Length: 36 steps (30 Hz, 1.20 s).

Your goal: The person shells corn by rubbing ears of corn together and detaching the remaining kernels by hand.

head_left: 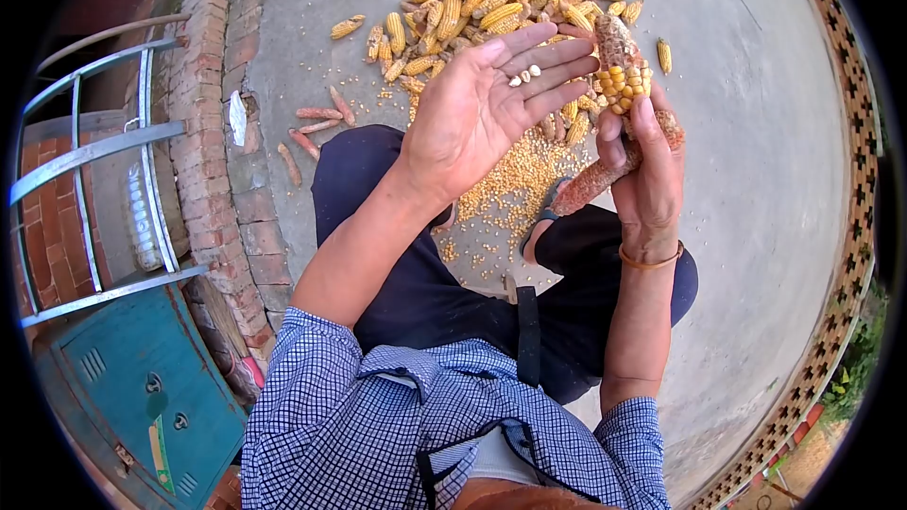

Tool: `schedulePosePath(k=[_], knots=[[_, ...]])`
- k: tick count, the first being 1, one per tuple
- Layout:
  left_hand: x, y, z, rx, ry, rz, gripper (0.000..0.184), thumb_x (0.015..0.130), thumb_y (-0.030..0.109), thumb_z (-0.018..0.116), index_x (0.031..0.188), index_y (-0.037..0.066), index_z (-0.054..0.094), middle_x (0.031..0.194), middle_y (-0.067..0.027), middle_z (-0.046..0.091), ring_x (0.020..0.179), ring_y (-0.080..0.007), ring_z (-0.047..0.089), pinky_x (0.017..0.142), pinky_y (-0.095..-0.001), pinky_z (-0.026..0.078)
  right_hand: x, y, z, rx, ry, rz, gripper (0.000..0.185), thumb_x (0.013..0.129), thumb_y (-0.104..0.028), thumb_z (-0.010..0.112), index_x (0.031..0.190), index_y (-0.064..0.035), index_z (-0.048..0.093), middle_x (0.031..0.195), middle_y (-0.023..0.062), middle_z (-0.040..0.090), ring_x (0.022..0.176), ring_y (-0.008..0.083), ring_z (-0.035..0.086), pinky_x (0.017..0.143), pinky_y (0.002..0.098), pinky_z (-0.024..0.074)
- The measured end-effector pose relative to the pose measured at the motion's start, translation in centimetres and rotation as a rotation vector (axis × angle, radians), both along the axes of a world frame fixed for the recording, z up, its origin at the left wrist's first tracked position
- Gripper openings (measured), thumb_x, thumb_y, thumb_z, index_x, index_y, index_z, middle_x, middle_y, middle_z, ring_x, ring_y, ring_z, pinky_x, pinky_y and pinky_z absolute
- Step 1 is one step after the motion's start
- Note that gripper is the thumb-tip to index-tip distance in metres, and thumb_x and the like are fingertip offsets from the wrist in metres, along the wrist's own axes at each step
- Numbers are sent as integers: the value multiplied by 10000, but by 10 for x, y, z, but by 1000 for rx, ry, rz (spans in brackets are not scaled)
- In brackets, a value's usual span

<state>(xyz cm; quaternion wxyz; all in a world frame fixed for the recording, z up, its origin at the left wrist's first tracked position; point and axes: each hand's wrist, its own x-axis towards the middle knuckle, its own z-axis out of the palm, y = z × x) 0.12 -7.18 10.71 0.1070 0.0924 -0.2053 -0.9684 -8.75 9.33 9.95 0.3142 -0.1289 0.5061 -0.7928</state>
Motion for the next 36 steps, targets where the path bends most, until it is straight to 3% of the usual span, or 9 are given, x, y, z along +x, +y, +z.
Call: schedulePosePath(k=[4,10,13,19,25,28,36], knots=[[3,0,-1,-168,32,3,456,985,79,368,1395,-119,376,1390,-325,461,1321,-414,466,1153,-479,381,0,0,1,-20,-16,-11,390,981,-224,588,1275,29,543,772,42,604,609,65,487,548,188,391],[5,0,-8,-221,69,-16,505,910,-52,432,1414,-65,397,1359,-310,497,1307,-390,492,1158,-461,376,-2,1,2,-9,-22,-18,383,985,-224,586,1274,23,542,775,41,605,615,65,491,552,188,393],[5,0,-11,-285,95,-19,523,894,-64,442,1416,-48,406,1332,-306,522,1298,-383,504,1157,-457,375,-2,2,2,68,31,-47,417,1019,-245,527,1343,17,494,779,28,569,590,51,429,521,179,343],[4,6,-17,-438,112,1,501,908,-21,432,1409,-48,415,1285,-307,556,1267,-383,529,1138,-458,393,-9,6,1,57,21,-92,316,1031,-249,504,1231,-5,529,758,30,555,581,63,433,511,196,343],[4,3,-8,-201,37,-39,424,1007,140,359,1364,-72,443,1270,-327,552,1250,-395,536,1128,-468,402,-12,7,2,67,29,-119,317,1043,-245,476,1249,-5,506,748,26,536,574,63,420,522,207,340],[4,4,-10,-218,43,-28,412,1030,160,342,1347,-79,453,1254,-329,561,1237,-388,548,1121,-457,416,-13,8,0,56,29,-105,332,1044,-246,477,1267,-1,500,755,26,540,574,62,420,524,208,340],[7,1,-11,-315,11,-26,383,1017,61,352,1372,-43,455,1228,-286,595,1218,-364,574,1100,-420,452,-14,8,0,63,23,-100,350,1046,-245,477,1286,9,492,760,30,548,577,62,425,525,209,347]])
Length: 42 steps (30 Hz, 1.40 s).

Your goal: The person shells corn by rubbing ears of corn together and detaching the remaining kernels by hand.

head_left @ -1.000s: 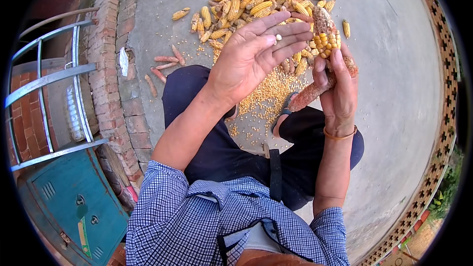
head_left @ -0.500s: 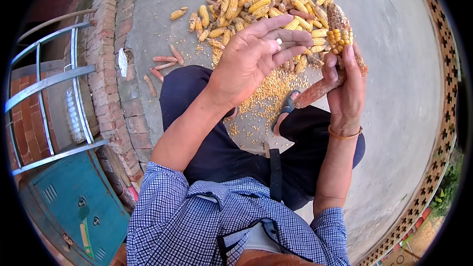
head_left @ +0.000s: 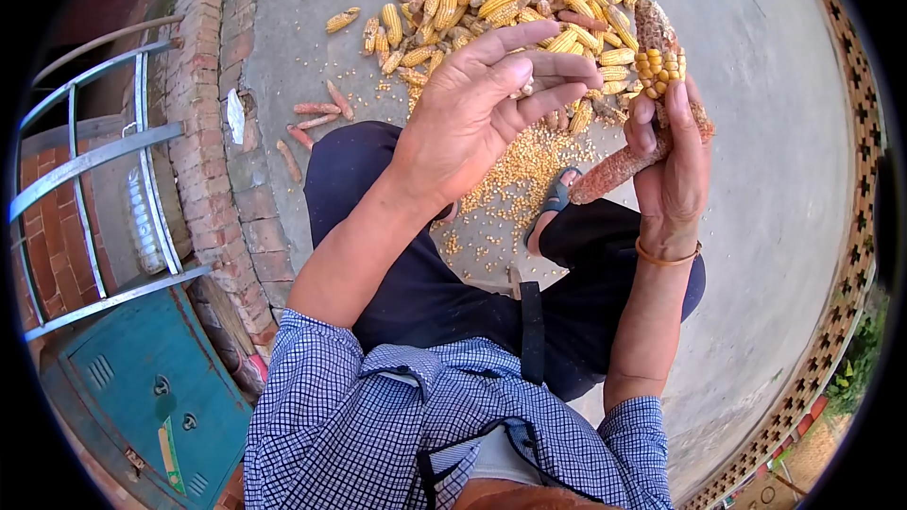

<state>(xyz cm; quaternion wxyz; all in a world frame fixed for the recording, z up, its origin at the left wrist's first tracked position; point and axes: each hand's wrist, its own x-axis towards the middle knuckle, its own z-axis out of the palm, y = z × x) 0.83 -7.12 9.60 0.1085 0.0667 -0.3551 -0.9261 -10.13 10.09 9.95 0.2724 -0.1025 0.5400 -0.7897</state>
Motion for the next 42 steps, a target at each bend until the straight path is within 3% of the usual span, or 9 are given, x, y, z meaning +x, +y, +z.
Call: schedulePosePath(k=[7,13,28,34,42], knots=[[0,-1,2,11,-14,-4,394,1013,85,354,1367,-62,451,1221,-294,597,1211,-383,575,1099,-439,448,0,0,-1,-8,-6,-5,347,1046,-238,479,1288,10,490,762,32,546,580,62,422,527,207,349],[-1,1,3,33,-26,2,472,1046,243,303,1358,-82,441,1206,-318,594,1202,-407,574,1088,-467,445,-1,1,-1,-14,-9,1,349,1048,-235,475,1301,6,485,771,35,547,582,61,422,532,205,348],[0,5,3,-94,-28,4,543,1067,348,231,1368,-55,437,1211,-302,598,1191,-376,587,1070,-463,450,2,-3,0,23,-1,-13,351,1041,-236,490,1286,16,498,744,25,536,580,61,422,536,205,350],[0,8,6,-116,-59,24,537,1067,351,246,1375,-47,432,1238,-306,583,1214,-386,572,1076,-466,444,3,-4,0,38,3,-9,348,1037,-238,503,1273,17,507,734,16,525,593,58,426,544,201,346],[2,9,7,-110,-17,0,500,945,85,330,1428,-27,398,1281,-300,565,1243,-413,548,1097,-480,424,1,-1,-2,21,7,10,344,1036,-238,506,1274,10,516,762,19,554,616,53,443,548,194,354]])
